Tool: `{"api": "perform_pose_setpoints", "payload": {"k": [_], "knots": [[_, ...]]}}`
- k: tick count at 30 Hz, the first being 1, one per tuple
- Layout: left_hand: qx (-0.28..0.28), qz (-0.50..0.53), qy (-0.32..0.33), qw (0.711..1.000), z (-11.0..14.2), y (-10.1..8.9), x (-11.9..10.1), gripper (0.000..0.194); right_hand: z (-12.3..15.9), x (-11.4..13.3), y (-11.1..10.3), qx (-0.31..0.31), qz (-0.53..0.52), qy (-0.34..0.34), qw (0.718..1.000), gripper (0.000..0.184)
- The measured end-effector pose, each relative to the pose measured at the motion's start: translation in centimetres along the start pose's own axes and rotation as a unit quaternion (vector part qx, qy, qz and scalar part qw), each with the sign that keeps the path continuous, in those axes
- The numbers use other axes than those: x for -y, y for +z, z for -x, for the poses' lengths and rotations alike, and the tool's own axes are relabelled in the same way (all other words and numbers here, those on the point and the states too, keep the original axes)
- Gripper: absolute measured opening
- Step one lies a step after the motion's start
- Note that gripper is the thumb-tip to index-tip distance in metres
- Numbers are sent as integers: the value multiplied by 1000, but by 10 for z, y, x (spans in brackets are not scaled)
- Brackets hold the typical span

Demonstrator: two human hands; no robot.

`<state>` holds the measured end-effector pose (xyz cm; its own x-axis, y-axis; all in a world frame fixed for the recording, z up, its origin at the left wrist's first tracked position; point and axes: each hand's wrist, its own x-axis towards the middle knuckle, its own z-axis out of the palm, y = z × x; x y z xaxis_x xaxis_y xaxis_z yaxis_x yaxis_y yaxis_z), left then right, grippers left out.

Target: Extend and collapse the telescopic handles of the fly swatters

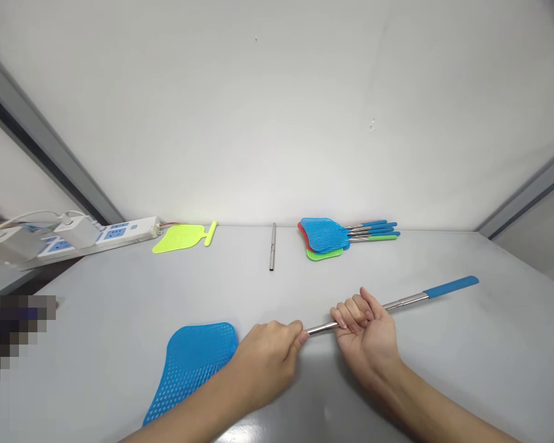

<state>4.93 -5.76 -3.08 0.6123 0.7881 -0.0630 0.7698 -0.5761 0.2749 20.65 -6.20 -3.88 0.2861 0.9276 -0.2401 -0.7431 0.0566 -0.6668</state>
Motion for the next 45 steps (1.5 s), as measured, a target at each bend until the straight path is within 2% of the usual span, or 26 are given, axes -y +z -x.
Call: {"api": "perform_pose_setpoints", "payload": {"k": [5, 12, 15, 18, 21, 26, 28, 31, 35, 39, 45], "knots": [[-5, -4, -8, 1000, -1, 0, 0, 40, -1, 3, 3, 6, -36, 45, 998, 39], [-21, 38, -15, 999, -10, -14, 7, 39, -12, 29, 10, 61, -105, 148, 981, 25], [-35, 40, -16, 998, -14, -18, 16, 39, -18, 35, 8, 34, -119, 208, 970, 12], [-41, 33, -23, 998, -15, -20, 23, 40, -25, 39, 4, -44, -150, 238, 959, 7], [-51, 34, -39, 997, -14, -21, 28, 41, -31, 43, 1, -96, -192, 211, 954, 8], [-88, 4, -100, 991, -15, -22, 31, 42, -33, 47, 0, -84, -213, 191, 955, 19], [-97, -17, -98, 990, -15, -23, 31, 41, -32, 45, -1, -87, -208, 180, 958, 24], [-77, -36, -69, 994, -14, -22, 30, 40, -31, 41, -2, -68, -172, 143, 972, 29], [-50, -52, -74, 995, -11, -16, 25, 40, -28, 36, -6, -50, -132, 77, 987, 33], [-48, -58, -84, 994, -6, -10, 20, 39, -23, 30, -8, -80, -145, 54, 985, 35], [-51, -66, -102, 991, -4, -6, 15, 39, -15, 26, -3, -132, -198, 58, 970, 34]]}}
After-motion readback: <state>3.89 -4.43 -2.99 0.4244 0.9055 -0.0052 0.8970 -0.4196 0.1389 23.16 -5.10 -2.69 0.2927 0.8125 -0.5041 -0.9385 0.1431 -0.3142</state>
